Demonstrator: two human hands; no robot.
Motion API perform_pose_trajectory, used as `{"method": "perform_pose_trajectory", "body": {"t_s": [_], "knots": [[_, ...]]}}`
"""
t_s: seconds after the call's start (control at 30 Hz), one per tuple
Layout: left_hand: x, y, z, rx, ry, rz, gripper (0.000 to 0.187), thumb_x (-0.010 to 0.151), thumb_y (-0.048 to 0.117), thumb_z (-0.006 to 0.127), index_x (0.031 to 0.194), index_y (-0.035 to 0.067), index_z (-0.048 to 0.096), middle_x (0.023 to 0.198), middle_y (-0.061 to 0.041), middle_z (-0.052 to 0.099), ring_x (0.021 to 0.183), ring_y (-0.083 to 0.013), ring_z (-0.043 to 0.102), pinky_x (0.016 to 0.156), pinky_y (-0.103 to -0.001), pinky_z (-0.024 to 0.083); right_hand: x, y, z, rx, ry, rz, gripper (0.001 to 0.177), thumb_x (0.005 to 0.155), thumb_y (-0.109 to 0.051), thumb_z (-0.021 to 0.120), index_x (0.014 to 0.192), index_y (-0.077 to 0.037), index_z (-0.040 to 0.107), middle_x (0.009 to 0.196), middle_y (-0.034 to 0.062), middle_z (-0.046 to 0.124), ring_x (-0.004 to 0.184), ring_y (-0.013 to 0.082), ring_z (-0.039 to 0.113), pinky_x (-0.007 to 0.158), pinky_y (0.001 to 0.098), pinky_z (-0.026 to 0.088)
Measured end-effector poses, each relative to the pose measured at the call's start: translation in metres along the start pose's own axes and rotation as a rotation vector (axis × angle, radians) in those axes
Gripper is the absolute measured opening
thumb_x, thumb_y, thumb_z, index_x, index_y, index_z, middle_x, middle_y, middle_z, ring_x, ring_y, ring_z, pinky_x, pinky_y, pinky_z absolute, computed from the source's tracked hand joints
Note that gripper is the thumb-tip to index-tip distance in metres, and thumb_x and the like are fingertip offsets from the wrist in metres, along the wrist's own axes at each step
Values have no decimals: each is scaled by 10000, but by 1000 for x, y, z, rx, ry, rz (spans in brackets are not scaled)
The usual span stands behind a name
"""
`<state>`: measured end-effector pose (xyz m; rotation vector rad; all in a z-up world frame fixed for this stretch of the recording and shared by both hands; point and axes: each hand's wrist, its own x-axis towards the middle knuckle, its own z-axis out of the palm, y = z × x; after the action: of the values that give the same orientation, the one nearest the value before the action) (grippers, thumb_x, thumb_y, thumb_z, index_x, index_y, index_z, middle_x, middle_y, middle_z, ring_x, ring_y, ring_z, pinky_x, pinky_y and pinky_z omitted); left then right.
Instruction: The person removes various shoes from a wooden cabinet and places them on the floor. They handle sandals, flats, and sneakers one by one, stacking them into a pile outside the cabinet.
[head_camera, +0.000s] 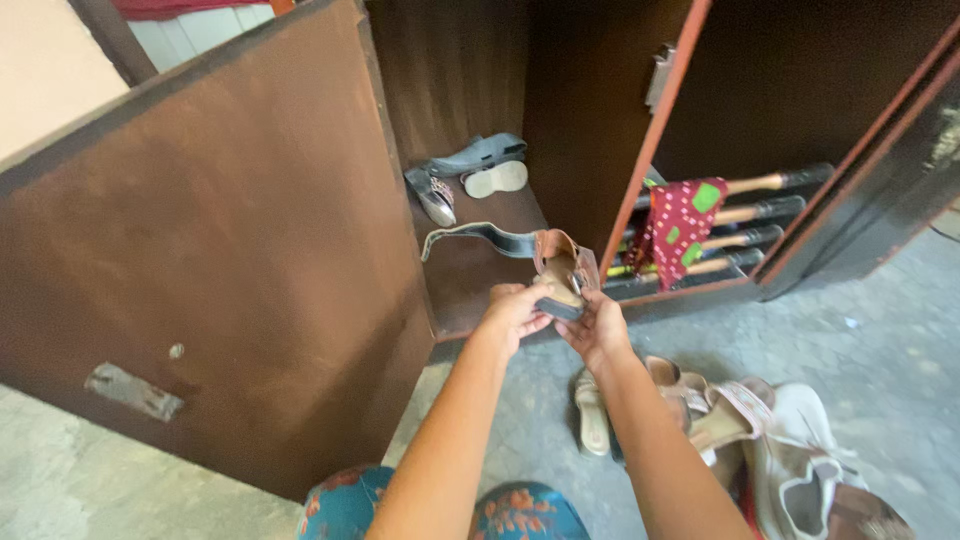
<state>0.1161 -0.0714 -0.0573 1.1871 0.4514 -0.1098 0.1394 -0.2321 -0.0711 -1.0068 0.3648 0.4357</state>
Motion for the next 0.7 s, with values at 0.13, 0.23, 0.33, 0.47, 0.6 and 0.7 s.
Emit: {"method": "perform_pose_trajectory", "body": {"t_s": [0.13,0.23,0.33,0.47,0.6,0.7], "knots": [[-16,2,1,-14,-16,-9,237,823,194,802,964,84,645,917,-68,713,810,-170,704,725,-309,608,-17,-2,-4,-8,-1,-2,419,882,-377,598,1171,-75,633,1134,122,650,1059,275,614,957,428,510],[-31,7,-1,1,-41,9,249,822,196,811,966,59,660,920,-73,721,817,-170,717,740,-310,629,-31,-5,-4,1,-1,4,432,876,-386,606,1170,-71,621,1149,131,635,1062,283,597,953,428,516],[-44,14,1,16,-52,-1,243,815,192,816,952,34,692,907,-99,729,801,-191,706,734,-330,628,-43,-8,-3,7,9,-8,442,876,-406,610,1153,-61,614,1145,138,633,1055,288,596,939,423,522],[-61,20,3,22,-126,2,225,821,183,809,952,42,693,918,-102,732,815,-198,706,755,-340,625,-61,-14,-9,-34,12,-58,426,863,-446,601,1091,-86,624,1068,113,656,995,262,591,869,391,513],[-79,23,14,18,-193,23,210,821,159,803,949,42,685,937,-106,730,841,-205,716,780,-359,639,-82,-23,-17,-10,18,-107,418,814,-461,582,1047,-118,631,993,74,682,940,234,600,834,372,497],[-90,26,21,55,-232,21,216,818,157,797,970,44,694,958,-105,734,863,-208,720,794,-360,643,-96,-32,-26,-32,39,-128,426,800,-464,581,1035,-114,638,982,67,667,933,223,595,860,375,489]]}}
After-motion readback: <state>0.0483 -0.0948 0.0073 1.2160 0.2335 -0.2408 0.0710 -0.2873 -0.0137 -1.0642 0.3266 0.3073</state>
